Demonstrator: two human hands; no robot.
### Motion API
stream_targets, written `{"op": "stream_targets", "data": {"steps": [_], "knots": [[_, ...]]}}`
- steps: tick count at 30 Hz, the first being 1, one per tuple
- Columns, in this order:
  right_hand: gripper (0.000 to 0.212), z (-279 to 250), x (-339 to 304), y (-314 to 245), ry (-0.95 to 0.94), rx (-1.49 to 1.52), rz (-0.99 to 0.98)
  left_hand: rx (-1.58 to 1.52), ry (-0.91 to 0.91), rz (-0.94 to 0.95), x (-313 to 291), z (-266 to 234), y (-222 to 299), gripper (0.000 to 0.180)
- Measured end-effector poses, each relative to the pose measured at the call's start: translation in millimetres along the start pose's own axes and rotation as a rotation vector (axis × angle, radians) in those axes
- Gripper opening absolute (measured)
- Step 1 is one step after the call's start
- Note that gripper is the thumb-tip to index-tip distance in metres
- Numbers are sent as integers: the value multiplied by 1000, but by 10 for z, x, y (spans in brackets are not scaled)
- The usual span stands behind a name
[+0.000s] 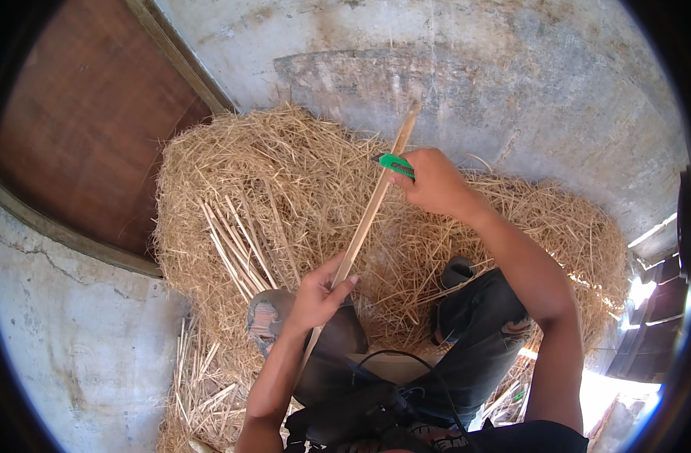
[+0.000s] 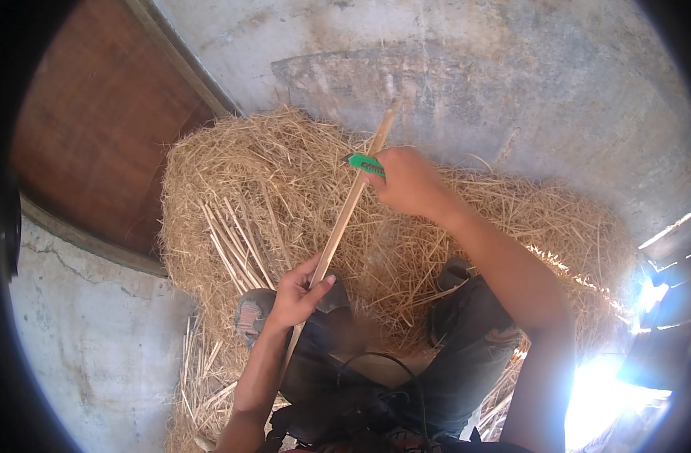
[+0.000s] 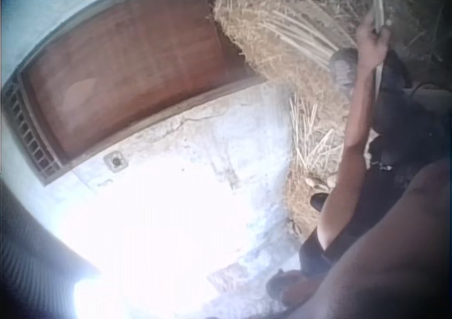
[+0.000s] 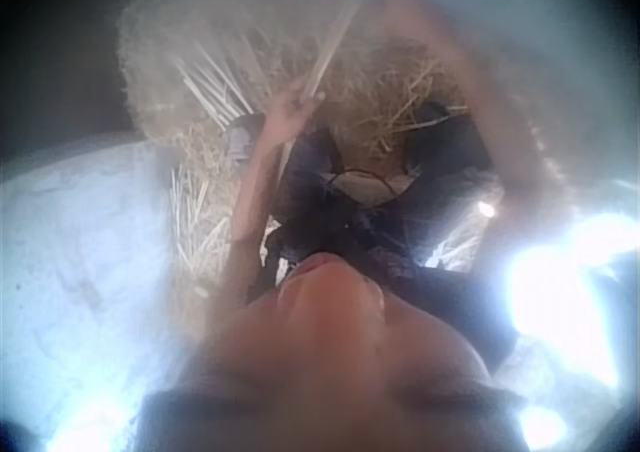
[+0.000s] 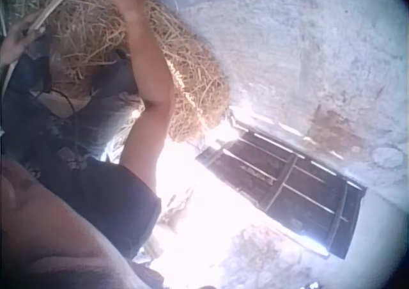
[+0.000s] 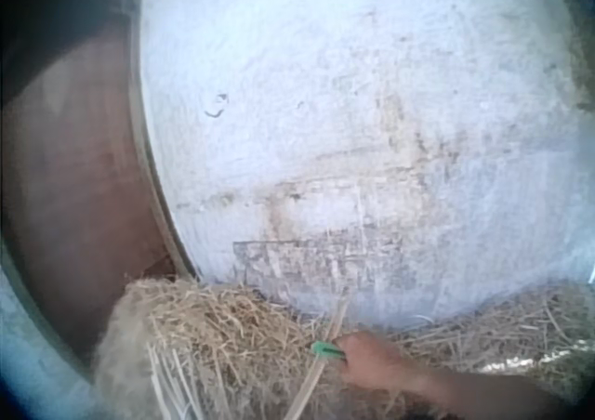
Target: The person uses a utility knife to shave thin layers off a bamboo strip while sitting above a pile of straw.
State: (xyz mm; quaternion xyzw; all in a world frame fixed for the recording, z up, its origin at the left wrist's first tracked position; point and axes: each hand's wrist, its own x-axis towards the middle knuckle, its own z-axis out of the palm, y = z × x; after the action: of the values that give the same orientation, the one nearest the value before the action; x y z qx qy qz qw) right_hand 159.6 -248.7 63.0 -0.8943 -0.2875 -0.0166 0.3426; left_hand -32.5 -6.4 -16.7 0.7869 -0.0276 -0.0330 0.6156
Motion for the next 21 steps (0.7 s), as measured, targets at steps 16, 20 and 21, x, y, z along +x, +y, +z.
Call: {"op": "stream_targets", "data": {"steps": [16,20,21], "knots": [[43,214,-101,-184,-468,322,28,-61,137,31,3,-117,-38,59],[42,102,-17,-100,-214,631,239,-20,0,33,-52,-127,48,58],[41,127,-12,-72,-188,679,245,85,-37,58,-54,-134,74,58]]}}
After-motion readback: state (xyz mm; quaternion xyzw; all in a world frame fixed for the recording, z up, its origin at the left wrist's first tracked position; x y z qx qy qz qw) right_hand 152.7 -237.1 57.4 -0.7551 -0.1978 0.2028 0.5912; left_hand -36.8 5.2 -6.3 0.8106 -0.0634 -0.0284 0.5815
